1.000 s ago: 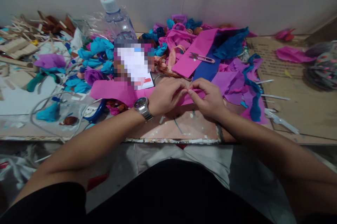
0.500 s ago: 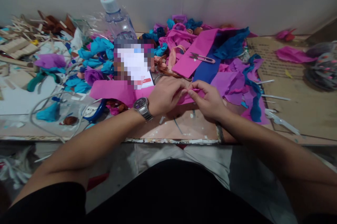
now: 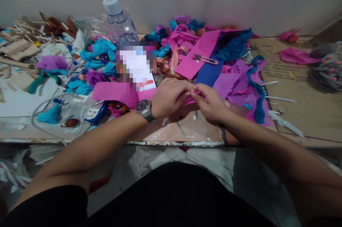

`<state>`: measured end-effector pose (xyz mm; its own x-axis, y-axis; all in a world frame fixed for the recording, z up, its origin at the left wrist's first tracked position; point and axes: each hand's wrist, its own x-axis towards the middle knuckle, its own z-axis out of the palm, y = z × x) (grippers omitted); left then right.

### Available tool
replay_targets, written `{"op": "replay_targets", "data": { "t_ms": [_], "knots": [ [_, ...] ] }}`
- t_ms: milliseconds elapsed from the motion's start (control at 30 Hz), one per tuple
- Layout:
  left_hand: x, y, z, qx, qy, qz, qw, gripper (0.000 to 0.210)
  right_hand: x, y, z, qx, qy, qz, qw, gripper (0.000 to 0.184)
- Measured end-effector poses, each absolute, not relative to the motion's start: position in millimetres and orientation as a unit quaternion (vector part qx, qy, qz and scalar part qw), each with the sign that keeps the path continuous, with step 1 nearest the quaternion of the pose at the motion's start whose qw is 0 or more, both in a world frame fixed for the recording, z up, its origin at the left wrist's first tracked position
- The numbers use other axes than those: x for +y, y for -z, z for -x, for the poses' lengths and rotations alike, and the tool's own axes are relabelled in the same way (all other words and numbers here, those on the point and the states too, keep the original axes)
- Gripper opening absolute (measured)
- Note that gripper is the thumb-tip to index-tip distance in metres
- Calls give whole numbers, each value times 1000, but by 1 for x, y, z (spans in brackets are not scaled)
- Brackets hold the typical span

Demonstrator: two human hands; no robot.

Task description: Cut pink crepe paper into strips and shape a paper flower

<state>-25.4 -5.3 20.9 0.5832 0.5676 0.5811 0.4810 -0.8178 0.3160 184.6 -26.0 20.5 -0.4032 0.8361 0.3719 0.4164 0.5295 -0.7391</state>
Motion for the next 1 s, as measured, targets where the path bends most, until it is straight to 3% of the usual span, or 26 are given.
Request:
{"op": "replay_targets", "data": {
  "t_ms": [167, 533, 1000],
  "knots": [
    [-6, -21, 26, 304, -353, -883, 55, 30, -27, -21, -182, -743, -346, 420, 390, 18],
    [-5, -22, 26, 299, -359, -880, 77, 29, -27, -24, -182, -723, -331, 431, 426, 11],
    [-5, -22, 26, 307, -330, -890, 68, 32, -26, -23, -184, -722, -336, 445, 410, 18]
  ]
}}
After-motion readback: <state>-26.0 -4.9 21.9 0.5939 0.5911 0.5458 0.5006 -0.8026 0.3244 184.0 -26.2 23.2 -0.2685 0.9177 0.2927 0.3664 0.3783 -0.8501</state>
